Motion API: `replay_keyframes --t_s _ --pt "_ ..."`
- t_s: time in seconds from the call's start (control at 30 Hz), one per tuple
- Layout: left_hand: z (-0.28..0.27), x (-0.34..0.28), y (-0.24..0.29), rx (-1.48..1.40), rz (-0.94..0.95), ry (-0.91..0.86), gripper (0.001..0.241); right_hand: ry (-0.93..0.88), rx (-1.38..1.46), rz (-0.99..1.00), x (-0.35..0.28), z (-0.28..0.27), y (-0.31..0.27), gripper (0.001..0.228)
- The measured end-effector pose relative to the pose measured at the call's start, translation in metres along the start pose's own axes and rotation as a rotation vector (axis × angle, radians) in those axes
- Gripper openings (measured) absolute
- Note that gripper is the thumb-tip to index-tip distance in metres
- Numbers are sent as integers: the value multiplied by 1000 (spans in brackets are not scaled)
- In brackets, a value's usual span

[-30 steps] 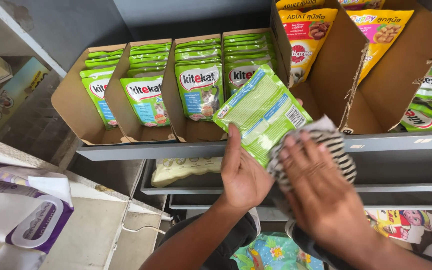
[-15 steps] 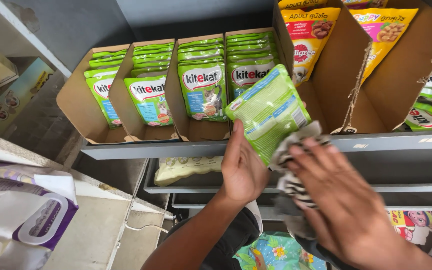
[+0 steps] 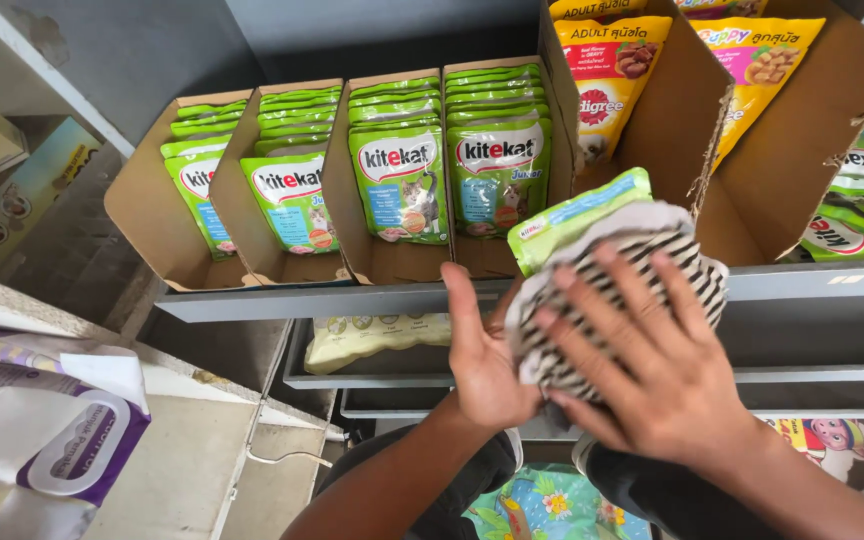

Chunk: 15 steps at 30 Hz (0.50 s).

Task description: Wiping down cat food pouches with a cloth and organizing them on a shelf.

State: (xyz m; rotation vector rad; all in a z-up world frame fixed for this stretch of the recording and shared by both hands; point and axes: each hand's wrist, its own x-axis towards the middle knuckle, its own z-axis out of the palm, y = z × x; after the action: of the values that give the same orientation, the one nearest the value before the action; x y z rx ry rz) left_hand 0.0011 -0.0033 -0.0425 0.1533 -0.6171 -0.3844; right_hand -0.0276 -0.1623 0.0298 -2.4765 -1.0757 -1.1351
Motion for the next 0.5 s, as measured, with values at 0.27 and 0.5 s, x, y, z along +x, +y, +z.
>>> replay_keyframes --t_s 0.27,0.5 --pt "10 3 -13 137 -108 -19 107 7 -19 128 8 -8 -1 70" --pt "6 1 -4 111 -113 -25 92 -64 -23 -47 7 -10 3 68"
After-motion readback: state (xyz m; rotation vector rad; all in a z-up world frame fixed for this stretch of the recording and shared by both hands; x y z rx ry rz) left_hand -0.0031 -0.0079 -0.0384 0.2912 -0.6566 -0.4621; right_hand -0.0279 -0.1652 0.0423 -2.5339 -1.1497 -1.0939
